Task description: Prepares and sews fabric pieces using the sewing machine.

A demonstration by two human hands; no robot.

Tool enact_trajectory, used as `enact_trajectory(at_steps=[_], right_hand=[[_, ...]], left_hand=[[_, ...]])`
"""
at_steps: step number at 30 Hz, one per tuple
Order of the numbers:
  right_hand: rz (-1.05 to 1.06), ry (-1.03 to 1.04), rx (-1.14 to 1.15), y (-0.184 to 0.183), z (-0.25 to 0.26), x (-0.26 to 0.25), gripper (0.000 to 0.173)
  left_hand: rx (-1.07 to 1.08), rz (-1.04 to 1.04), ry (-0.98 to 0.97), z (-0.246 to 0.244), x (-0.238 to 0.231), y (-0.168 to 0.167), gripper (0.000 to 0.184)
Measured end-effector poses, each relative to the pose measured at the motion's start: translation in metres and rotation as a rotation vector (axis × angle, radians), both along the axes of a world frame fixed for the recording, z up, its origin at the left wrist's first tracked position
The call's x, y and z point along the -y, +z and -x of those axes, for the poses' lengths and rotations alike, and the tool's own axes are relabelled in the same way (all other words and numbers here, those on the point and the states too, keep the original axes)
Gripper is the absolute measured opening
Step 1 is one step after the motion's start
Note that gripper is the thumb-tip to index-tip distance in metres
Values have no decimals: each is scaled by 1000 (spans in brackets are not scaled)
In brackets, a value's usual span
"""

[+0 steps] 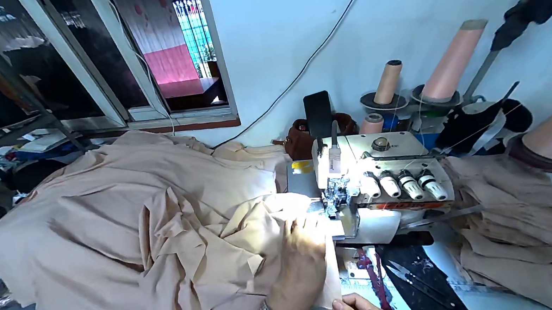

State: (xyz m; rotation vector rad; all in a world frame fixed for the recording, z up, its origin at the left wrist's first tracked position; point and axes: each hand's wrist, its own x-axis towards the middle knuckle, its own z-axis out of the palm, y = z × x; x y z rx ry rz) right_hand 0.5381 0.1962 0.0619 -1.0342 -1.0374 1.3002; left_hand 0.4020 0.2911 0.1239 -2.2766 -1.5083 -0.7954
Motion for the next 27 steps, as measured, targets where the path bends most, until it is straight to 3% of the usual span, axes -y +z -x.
enact_trajectory(at_steps=[5, 13, 18, 24, 27], right_hand=[[-16, 1, 17, -2, -7, 5, 11], [-32, -1, -20, -3, -10, 5, 14], [-14, -11, -52, 8, -7, 0, 13], [-26, -103, -114, 27, 8, -35, 13], [-52, -138, -95, 38, 13, -62, 14]], left_hand=[[74, -21, 48, -17, 14, -19, 31], [102, -21, 33, -27, 10, -20, 34], [208, 48, -85, -15, 1, -16, 32], [201, 28, -65, -7, 12, 3, 24], [287, 140, -66, 1, 1, 3, 28]])
